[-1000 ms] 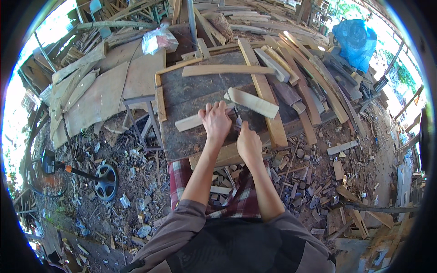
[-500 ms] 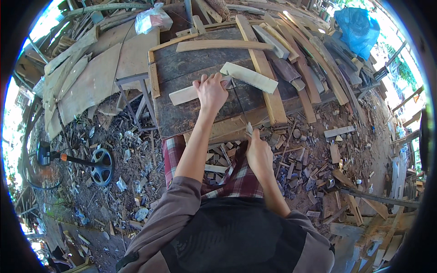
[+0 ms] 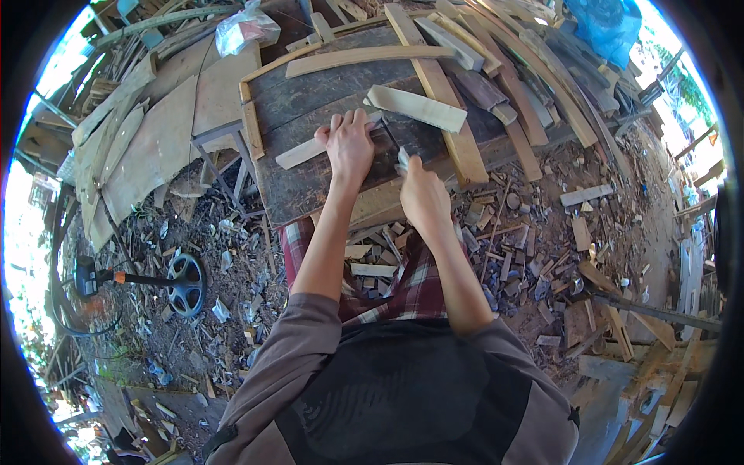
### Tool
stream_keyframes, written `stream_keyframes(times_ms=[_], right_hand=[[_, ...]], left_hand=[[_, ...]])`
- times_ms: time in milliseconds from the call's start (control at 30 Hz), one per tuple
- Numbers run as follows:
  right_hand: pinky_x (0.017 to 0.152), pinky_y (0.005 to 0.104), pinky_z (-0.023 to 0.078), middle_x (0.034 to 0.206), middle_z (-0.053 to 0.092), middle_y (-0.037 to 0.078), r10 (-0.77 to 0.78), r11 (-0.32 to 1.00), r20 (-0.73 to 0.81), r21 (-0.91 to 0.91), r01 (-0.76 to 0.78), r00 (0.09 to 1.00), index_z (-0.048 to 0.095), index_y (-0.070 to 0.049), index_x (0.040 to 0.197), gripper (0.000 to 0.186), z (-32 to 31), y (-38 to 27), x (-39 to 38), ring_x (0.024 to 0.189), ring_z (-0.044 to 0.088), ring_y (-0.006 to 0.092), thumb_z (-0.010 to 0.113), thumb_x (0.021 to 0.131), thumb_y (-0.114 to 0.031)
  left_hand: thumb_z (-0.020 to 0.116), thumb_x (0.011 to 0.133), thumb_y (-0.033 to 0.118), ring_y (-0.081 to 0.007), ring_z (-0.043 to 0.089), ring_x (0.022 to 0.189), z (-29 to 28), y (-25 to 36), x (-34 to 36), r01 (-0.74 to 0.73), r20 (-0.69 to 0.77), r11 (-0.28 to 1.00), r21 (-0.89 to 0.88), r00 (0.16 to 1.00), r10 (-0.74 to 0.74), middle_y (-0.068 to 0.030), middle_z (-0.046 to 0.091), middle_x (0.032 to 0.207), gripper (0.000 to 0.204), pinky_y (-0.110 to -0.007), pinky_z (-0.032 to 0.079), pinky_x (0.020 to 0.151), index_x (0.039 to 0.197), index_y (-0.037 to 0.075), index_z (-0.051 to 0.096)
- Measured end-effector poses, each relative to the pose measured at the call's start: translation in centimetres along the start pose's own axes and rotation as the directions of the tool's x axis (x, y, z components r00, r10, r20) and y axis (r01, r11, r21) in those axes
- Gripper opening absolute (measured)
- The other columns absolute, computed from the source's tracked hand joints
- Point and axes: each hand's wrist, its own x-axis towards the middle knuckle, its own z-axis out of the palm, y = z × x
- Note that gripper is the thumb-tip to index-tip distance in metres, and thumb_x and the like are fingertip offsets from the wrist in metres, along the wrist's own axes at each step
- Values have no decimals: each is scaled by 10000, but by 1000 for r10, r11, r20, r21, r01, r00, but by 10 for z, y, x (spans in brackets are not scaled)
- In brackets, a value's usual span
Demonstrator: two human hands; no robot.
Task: Manually sawing a small rectangular piece of wood with a hand saw.
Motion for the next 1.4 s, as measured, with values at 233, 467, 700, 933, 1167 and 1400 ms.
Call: stream_keyframes(times_ms=[233, 467, 700, 933, 1167, 1400], right_hand=[[780, 494, 546, 945, 671, 283, -27, 999, -14, 19, 27, 1000, 511, 24, 1068, 194, 7, -20, 35, 946, 669, 427, 451, 938, -107], [789, 512, 539, 924, 667, 299, 11, 994, 5, 108, -12, 1000, 474, 35, 1071, 186, 21, -9, 14, 938, 662, 450, 451, 926, -79], [785, 540, 519, 889, 654, 333, 20, 983, 37, 181, -26, 999, 454, 43, 1066, 200, 32, 0, 2, 907, 650, 479, 481, 917, -88], [731, 568, 502, 839, 636, 348, 40, 980, -12, 197, -37, 999, 476, 51, 1035, 254, 32, -7, -5, 853, 626, 512, 453, 998, -199], [725, 564, 514, 864, 642, 337, 71, 987, 13, 141, -72, 997, 451, 33, 1031, 266, 27, -4, -12, 860, 634, 499, 437, 1010, -231], [613, 549, 517, 745, 644, 282, -41, 997, -64, 55, 45, 997, 404, -4, 1052, 207, 24, 19, -40, 730, 644, 473, 445, 1009, -202]], left_hand=[[618, 860, 141, -262, 574, 950, 1, 3, -5, 30, 23, 999, 24, 999, -30, -50, 640, 918, 68, -478, 301, 860, 915, 115, 589], [576, 870, 101, -272, 531, 1154, -8, 7, -30, 22, 63, 999, -34, 998, -20, -85, 656, 1099, 224, -483, 276, 997, 1086, 93, 635], [526, 960, 172, -269, 363, 1410, -12, 6, -49, 47, 133, 998, -46, 990, -41, -111, 545, 1397, 368, -494, 123, 1169, 1315, 98, 590], [532, 949, 155, -262, 379, 1403, -10, 8, -58, 67, 100, 997, -32, 993, -64, -105, 548, 1396, 366, -477, 147, 1183, 1304, 101, 605], [567, 925, 150, -275, 424, 1370, -7, 10, -59, 122, 70, 991, -61, 991, -117, -95, 573, 1367, 348, -461, 220, 1165, 1263, 125, 644], [640, 876, 167, -284, 506, 1276, -11, 6, -53, 139, -4, 985, -101, 990, -140, -92, 619, 1294, 373, -440, 291, 1118, 1241, 91, 643]])
